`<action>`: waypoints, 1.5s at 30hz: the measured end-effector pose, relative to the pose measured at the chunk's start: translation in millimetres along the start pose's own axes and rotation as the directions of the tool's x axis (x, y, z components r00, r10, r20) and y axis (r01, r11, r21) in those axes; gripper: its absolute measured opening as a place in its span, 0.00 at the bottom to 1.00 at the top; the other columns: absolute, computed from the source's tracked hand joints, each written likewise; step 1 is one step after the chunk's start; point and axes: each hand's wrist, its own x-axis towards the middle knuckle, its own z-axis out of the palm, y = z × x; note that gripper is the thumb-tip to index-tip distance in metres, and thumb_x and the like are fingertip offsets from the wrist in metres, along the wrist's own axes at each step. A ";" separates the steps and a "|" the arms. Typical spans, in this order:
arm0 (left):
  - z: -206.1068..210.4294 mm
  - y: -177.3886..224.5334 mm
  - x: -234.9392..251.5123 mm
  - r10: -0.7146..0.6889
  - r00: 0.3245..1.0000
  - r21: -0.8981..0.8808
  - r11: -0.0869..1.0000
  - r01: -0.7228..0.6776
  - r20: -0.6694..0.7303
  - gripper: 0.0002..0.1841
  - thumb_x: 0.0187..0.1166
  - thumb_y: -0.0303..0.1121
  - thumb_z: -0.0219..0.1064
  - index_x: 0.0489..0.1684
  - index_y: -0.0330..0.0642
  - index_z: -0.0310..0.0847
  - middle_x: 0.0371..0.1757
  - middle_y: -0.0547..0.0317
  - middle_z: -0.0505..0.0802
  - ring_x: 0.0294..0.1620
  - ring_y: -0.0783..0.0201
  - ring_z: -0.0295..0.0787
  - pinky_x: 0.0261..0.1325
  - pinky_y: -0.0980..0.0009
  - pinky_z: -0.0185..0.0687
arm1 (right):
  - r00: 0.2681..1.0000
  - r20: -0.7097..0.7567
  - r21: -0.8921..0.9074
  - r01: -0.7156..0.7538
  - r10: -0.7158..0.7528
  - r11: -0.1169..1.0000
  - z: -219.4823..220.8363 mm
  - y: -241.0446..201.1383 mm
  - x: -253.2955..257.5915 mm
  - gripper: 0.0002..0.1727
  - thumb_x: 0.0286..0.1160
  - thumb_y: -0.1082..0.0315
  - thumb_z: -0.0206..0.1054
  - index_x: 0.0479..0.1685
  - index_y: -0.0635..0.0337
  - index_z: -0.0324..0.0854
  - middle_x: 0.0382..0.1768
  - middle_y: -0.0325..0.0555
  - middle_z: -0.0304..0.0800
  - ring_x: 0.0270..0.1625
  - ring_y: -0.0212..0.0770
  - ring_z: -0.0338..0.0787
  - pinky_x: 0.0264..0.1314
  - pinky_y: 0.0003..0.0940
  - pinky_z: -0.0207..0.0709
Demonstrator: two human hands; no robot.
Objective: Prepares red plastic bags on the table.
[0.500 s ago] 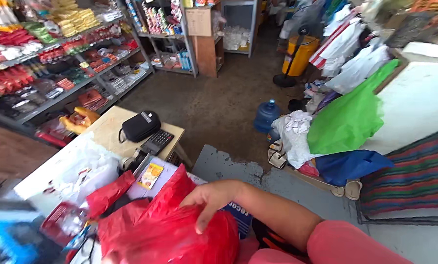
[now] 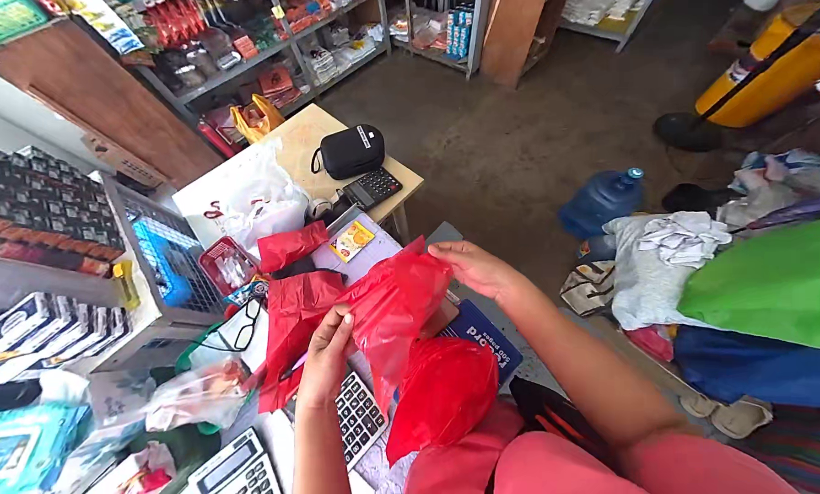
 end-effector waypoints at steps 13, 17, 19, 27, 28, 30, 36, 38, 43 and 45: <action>-0.8 -50.7 29.9 -0.395 0.864 -0.212 0.916 0.342 -0.313 0.21 0.92 0.31 0.41 0.21 0.48 0.68 0.07 0.72 0.64 0.05 0.78 0.54 0.11 0.81 0.52 | 0.943 -0.250 -0.238 -0.278 0.218 0.931 6.7 36.7 61.0 0.15 0.91 0.58 0.58 0.47 0.59 0.85 0.21 0.34 0.72 0.17 0.25 0.64 0.20 0.23 0.58; 8.0 -69.5 33.0 -0.365 0.841 -0.081 0.928 0.364 -0.400 0.11 0.90 0.27 0.48 0.37 0.43 0.74 0.10 0.70 0.69 0.07 0.77 0.56 0.11 0.80 0.54 | 0.956 -0.266 -0.285 -0.197 0.120 0.938 0.3 72.4 62.3 0.15 0.90 0.63 0.58 0.49 0.65 0.87 0.31 0.42 0.85 0.29 0.30 0.78 0.34 0.30 0.73; 10.9 -77.2 38.2 -0.156 0.864 0.241 0.923 0.300 -0.478 0.06 0.86 0.27 0.56 0.43 0.38 0.80 0.19 0.67 0.79 0.15 0.77 0.69 0.20 0.79 0.66 | 0.964 -0.262 -0.337 -0.058 -0.035 0.940 1.3 89.4 61.7 0.12 0.85 0.67 0.61 0.49 0.66 0.87 0.40 0.47 0.93 0.42 0.34 0.90 0.51 0.35 0.84; -8.1 -89.1 33.8 0.077 0.874 0.446 0.879 0.168 -0.481 0.28 0.76 0.22 0.66 0.76 0.19 0.64 0.64 0.31 0.86 0.65 0.54 0.86 0.72 0.59 0.80 | 0.972 -0.210 -0.476 -0.011 -0.102 0.879 -13.9 67.6 45.3 0.18 0.83 0.69 0.62 0.68 0.65 0.80 0.68 0.57 0.84 0.62 0.47 0.89 0.65 0.43 0.84; -13.2 -85.3 31.3 0.088 0.883 0.415 0.901 0.128 -0.462 0.28 0.79 0.24 0.63 0.78 0.21 0.62 0.67 0.32 0.84 0.67 0.56 0.85 0.72 0.61 0.80 | 0.978 -0.177 -0.397 0.031 -0.110 0.917 -22.6 63.3 42.9 0.17 0.83 0.73 0.57 0.67 0.65 0.80 0.68 0.55 0.85 0.64 0.45 0.89 0.66 0.42 0.84; -19.8 -70.3 27.3 0.127 0.908 0.342 0.939 0.019 -0.400 0.29 0.86 0.33 0.55 0.83 0.25 0.58 0.78 0.35 0.77 0.75 0.55 0.79 0.76 0.60 0.77 | 0.981 -0.103 -0.272 0.129 -0.162 0.954 -36.9 55.1 40.1 0.23 0.76 0.78 0.52 0.68 0.63 0.80 0.69 0.51 0.86 0.69 0.43 0.86 0.69 0.44 0.81; -17.6 -38.1 47.8 0.422 0.906 0.393 0.839 -0.376 -0.034 0.69 0.61 0.78 0.66 0.89 0.22 0.45 0.89 0.33 0.64 0.90 0.49 0.60 0.89 0.55 0.62 | 0.959 0.200 -0.069 0.217 -0.200 0.974 -32.4 38.9 53.8 0.46 0.64 0.63 0.79 0.87 0.58 0.62 0.79 0.50 0.77 0.79 0.44 0.79 0.82 0.43 0.74; -1.9 -42.8 52.1 0.371 0.927 0.365 0.872 -0.326 -0.058 0.68 0.44 0.63 0.87 0.85 0.23 0.55 0.80 0.43 0.79 0.79 0.60 0.78 0.81 0.61 0.76 | 0.957 0.256 -0.066 0.158 -0.136 0.985 -18.2 40.2 59.2 0.47 0.61 0.66 0.81 0.86 0.60 0.62 0.72 0.50 0.83 0.72 0.41 0.84 0.78 0.41 0.78; 12.6 -92.5 53.2 0.250 0.951 0.203 0.956 -0.213 -0.180 0.36 0.45 0.26 0.91 0.57 0.26 0.79 0.48 0.56 0.97 0.52 0.67 0.95 0.65 0.63 0.90 | 0.958 0.255 -0.091 0.158 -0.130 0.983 -1.3 72.2 62.4 0.37 0.58 0.72 0.83 0.73 0.69 0.74 0.61 0.49 0.91 0.64 0.36 0.90 0.73 0.37 0.82; 4.9 -108.8 43.0 0.167 0.970 0.205 0.970 -0.129 -0.180 0.46 0.47 0.30 0.90 0.72 0.23 0.70 0.65 0.47 0.90 0.66 0.64 0.88 0.76 0.63 0.81 | 0.966 0.231 -0.111 0.149 -0.120 0.983 -5.1 94.6 58.6 0.40 0.56 0.72 0.83 0.75 0.69 0.73 0.63 0.48 0.90 0.66 0.36 0.89 0.74 0.37 0.82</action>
